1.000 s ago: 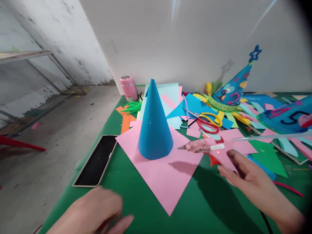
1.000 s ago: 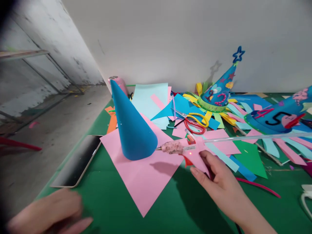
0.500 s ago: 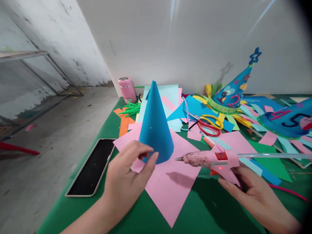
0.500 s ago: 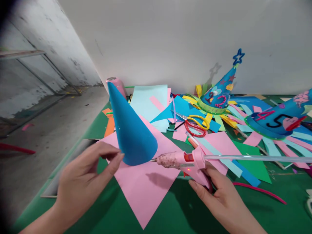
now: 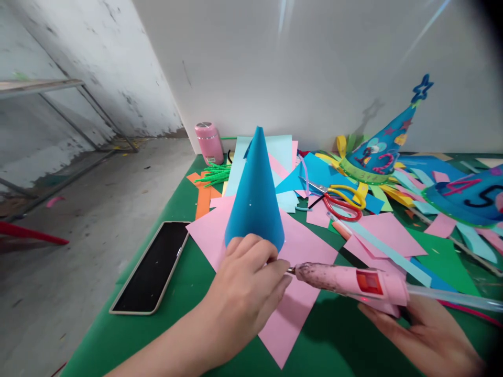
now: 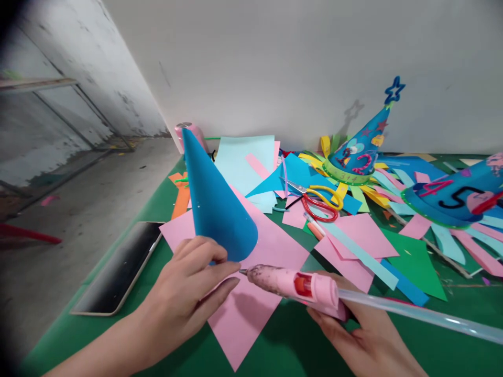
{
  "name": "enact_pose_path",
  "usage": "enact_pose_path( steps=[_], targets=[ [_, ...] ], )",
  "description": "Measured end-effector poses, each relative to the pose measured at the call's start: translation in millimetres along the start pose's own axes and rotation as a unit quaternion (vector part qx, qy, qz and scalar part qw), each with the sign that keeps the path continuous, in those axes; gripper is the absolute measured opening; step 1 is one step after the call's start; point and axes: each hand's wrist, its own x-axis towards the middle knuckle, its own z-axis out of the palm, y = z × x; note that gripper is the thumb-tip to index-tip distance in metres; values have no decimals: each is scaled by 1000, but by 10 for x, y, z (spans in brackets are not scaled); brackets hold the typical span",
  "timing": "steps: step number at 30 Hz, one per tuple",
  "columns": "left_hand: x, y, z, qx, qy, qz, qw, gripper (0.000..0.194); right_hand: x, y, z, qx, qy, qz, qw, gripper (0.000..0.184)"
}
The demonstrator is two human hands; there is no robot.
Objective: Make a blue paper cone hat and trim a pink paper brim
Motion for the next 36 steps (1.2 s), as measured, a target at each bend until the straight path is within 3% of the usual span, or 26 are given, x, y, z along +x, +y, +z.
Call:
enact_pose_path(
  steps=[3, 5, 13, 16, 22, 28, 36],
  targets=[
    [-19, -21, 51, -10, -18, -5, 1000, 20, -3, -1, -26, -31, -76, -53, 995, 37],
    [-35, -34, 95, -18, -21, -6, 1000, 22, -8, -5, -40, -37, -91, -68, 993, 39],
    [-27, -21, 117, -18, -48, -2, 999, 22, 1, -100, -35, -58, -46, -87, 993, 26],
    [-16, -21, 115, -12, -26, -15, 999, 23, 6, -145, -43, -48, -32, -94, 994, 23],
    [-45, -26, 113, -18, 9, -55, 998, 23, -5, -120, -40, -39, -27, -82, 996, 24],
    [-99, -35, 146, -54, -61, -50, 995, 24, -11, -173, -33, -11, -22, -90, 996, 26],
    [-46, -32, 132, -31, -32, -70, 997, 22, 11, -218, -44, -16, -6, -119, 993, 27]
  ],
)
